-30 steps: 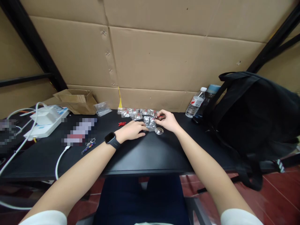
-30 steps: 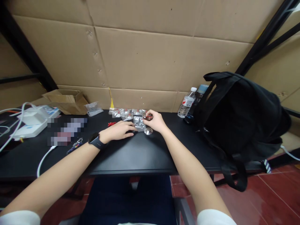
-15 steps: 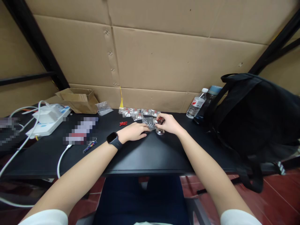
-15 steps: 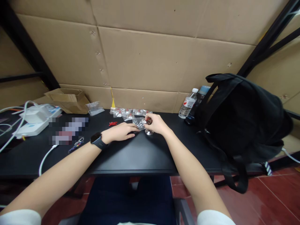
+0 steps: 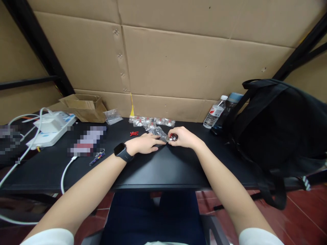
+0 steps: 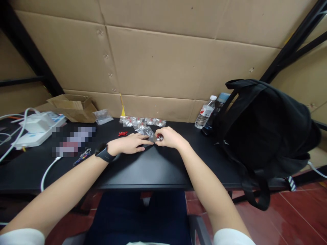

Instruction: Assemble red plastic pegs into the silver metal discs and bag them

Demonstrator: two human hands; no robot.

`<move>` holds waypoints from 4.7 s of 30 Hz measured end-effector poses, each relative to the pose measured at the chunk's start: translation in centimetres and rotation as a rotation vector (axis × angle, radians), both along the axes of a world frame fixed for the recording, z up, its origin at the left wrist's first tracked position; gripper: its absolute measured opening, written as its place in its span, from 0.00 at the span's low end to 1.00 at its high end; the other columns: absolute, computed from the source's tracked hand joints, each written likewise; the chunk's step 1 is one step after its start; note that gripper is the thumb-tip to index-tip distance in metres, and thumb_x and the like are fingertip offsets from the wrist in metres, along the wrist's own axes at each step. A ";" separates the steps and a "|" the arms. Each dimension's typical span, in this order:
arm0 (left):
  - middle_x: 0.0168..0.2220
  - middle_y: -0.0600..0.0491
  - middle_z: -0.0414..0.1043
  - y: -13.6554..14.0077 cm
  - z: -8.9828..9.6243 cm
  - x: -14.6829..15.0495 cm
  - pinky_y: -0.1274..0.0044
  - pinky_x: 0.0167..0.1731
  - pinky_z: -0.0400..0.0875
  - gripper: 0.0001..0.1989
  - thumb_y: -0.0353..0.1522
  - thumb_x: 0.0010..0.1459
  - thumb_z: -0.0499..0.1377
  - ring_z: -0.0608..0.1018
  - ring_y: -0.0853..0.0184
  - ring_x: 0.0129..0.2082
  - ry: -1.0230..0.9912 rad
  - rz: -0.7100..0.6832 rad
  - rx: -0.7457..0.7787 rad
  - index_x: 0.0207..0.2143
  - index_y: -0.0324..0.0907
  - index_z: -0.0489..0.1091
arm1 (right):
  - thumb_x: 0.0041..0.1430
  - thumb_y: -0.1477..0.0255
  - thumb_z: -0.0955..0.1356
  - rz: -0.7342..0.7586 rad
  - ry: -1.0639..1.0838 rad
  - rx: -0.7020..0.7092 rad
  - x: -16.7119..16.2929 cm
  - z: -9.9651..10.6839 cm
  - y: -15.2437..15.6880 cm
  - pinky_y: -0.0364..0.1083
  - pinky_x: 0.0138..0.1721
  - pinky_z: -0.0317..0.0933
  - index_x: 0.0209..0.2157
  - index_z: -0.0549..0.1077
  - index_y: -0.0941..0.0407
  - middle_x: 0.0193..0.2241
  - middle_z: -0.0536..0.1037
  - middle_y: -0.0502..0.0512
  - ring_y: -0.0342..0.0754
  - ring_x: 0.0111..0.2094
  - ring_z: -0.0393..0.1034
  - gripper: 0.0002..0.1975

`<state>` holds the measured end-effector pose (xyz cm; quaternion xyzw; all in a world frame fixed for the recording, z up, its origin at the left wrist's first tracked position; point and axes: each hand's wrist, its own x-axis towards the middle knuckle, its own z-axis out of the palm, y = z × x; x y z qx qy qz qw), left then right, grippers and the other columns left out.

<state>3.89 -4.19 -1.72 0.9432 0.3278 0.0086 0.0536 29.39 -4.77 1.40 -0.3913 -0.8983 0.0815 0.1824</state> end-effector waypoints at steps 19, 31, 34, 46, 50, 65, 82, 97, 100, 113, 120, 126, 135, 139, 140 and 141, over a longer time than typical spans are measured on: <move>0.72 0.59 0.53 -0.2 2.4 -2.1 0.67 0.62 0.61 0.25 0.37 0.62 0.62 0.67 0.55 0.66 0.061 -0.033 -0.251 0.60 0.68 0.68 | 0.52 0.64 0.77 0.113 -0.022 -0.177 -1.7 -0.6 -0.9 0.41 0.30 0.57 0.32 0.80 0.55 0.24 0.77 0.47 0.42 0.25 0.68 0.10; 0.72 0.57 0.53 0.0 2.1 -2.1 0.64 0.61 0.62 0.26 0.35 0.60 0.63 0.65 0.52 0.67 0.044 -0.038 -0.269 0.59 0.66 0.71 | 0.52 0.64 0.78 0.098 0.044 -0.104 -2.0 -1.8 -0.1 0.42 0.32 0.61 0.38 0.83 0.54 0.31 0.78 0.52 0.44 0.28 0.71 0.13; 0.72 0.58 0.53 0.1 2.1 -2.1 0.65 0.60 0.64 0.26 0.35 0.59 0.63 0.67 0.53 0.66 0.036 -0.045 -0.256 0.59 0.66 0.71 | 0.51 0.67 0.78 0.064 0.133 -0.124 -2.1 -2.2 0.2 0.42 0.33 0.64 0.39 0.82 0.55 0.30 0.78 0.51 0.44 0.28 0.72 0.13; 0.73 0.56 0.49 -0.1 1.6 -2.2 0.67 0.64 0.60 0.26 0.36 0.58 0.65 0.63 0.53 0.69 -0.019 -0.073 -0.271 0.59 0.61 0.72 | 0.47 0.70 0.79 -0.147 0.270 -0.087 -3.5 -4.2 0.9 0.41 0.33 0.60 0.43 0.76 0.54 0.30 0.77 0.47 0.43 0.29 0.69 0.21; 0.73 0.57 0.48 -0.3 1.6 -2.0 0.56 0.65 0.56 0.25 0.38 0.56 0.67 0.58 0.49 0.71 -0.020 -0.047 -0.233 0.56 0.65 0.73 | 0.45 0.66 0.81 -0.282 0.180 0.048 -3.8 -4.2 1.0 0.43 0.34 0.58 0.42 0.76 0.52 0.33 0.77 0.48 0.46 0.34 0.71 0.22; 0.70 0.58 0.55 -0.4 2.6 -2.2 0.53 0.65 0.50 0.16 0.37 0.59 0.65 0.55 0.48 0.70 -0.038 -0.066 -0.139 0.48 0.66 0.79 | 0.50 0.66 0.77 -0.203 0.205 0.041 -4.2 -4.3 2.1 0.45 0.41 0.63 0.46 0.76 0.53 0.40 0.76 0.54 0.49 0.39 0.71 0.20; 0.36 0.57 0.79 2.1 -0.1 -1.1 0.73 0.46 0.65 0.15 0.30 0.59 0.62 0.80 0.63 0.40 -0.523 0.014 0.000 0.48 0.46 0.63 | 0.57 0.75 0.73 0.100 0.280 -0.017 -1.2 -3.1 2.0 0.44 0.40 0.63 0.31 0.79 0.55 0.34 0.75 0.53 0.45 0.33 0.68 0.01; 0.35 0.57 0.82 2.2 -0.2 -0.3 0.67 0.49 0.65 0.21 0.34 0.55 0.62 0.82 0.57 0.42 -0.605 0.600 -0.185 0.50 0.48 0.61 | 0.65 0.69 0.67 -0.326 0.244 -0.129 -1.6 -3.9 2.9 0.50 0.47 0.59 0.33 0.78 0.55 0.41 0.77 0.56 0.52 0.45 0.69 0.09; 0.35 0.56 0.82 1.8 -0.2 0.3 0.63 0.52 0.60 0.22 0.32 0.54 0.61 0.81 0.55 0.46 -0.495 0.654 -0.118 0.51 0.48 0.62 | 0.67 0.67 0.65 -0.433 0.144 -0.105 -2.5 -4.9 2.6 0.53 0.49 0.56 0.33 0.77 0.54 0.45 0.76 0.57 0.56 0.51 0.67 0.11; 0.36 0.48 0.81 1.0 -0.6 0.9 0.60 0.52 0.57 0.24 0.35 0.56 0.59 0.79 0.50 0.47 -0.309 0.686 0.030 0.56 0.45 0.63 | 0.64 0.69 0.69 -0.418 0.116 0.177 -3.7 -5.3 1.8 0.50 0.44 0.51 0.47 0.72 0.52 0.48 0.77 0.57 0.55 0.47 0.67 0.10; 0.50 0.46 0.75 0.6 -0.7 0.7 0.58 0.53 0.59 0.19 0.33 0.58 0.58 0.73 0.49 0.53 -0.244 0.548 0.164 0.52 0.53 0.73 | 0.56 0.86 0.62 -0.154 -0.028 0.146 -3.9 -5.1 1.4 0.53 0.48 0.49 0.54 0.76 0.47 0.55 0.77 0.55 0.55 0.53 0.65 0.29; 0.54 0.44 0.71 0.8 -1.2 0.5 0.55 0.54 0.59 0.19 0.33 0.59 0.59 0.68 0.46 0.55 -0.239 0.514 0.206 0.53 0.54 0.75 | 0.59 0.78 0.65 -0.133 -0.032 0.051 -4.0 -4.9 2.2 0.54 0.49 0.51 0.58 0.74 0.47 0.61 0.73 0.55 0.58 0.59 0.63 0.26; 0.52 0.46 0.75 1.7 -1.4 -0.2 0.54 0.55 0.56 0.21 0.36 0.65 0.49 0.68 0.47 0.55 -0.213 0.395 0.082 0.51 0.55 0.78 | 0.65 0.72 0.66 -0.124 0.003 0.022 -3.9 -4.7 2.2 0.51 0.45 0.48 0.52 0.77 0.47 0.53 0.80 0.55 0.56 0.53 0.68 0.16; 0.53 0.48 0.76 1.8 -0.9 -0.6 0.54 0.57 0.53 0.20 0.47 0.65 0.51 0.67 0.46 0.57 -0.243 0.363 0.013 0.47 0.55 0.80 | 0.68 0.68 0.66 -0.130 0.028 -0.001 -3.8 -4.4 2.0 0.50 0.45 0.45 0.48 0.78 0.46 0.47 0.82 0.54 0.54 0.51 0.70 0.11; 0.52 0.48 0.76 1.9 -0.8 -0.7 0.54 0.57 0.53 0.19 0.48 0.63 0.54 0.67 0.46 0.57 -0.251 0.359 0.022 0.45 0.54 0.80 | 0.69 0.68 0.66 -0.139 0.034 -0.009 -3.7 -4.3 2.0 0.50 0.45 0.45 0.48 0.79 0.47 0.46 0.83 0.54 0.54 0.50 0.70 0.11; 0.51 0.48 0.77 1.9 -0.7 -0.7 0.55 0.58 0.53 0.17 0.48 0.61 0.57 0.67 0.47 0.57 -0.259 0.359 0.040 0.42 0.52 0.81 | 0.69 0.67 0.66 -0.149 0.041 -0.020 -3.7 -4.2 2.0 0.51 0.46 0.45 0.47 0.79 0.47 0.45 0.83 0.54 0.54 0.50 0.71 0.11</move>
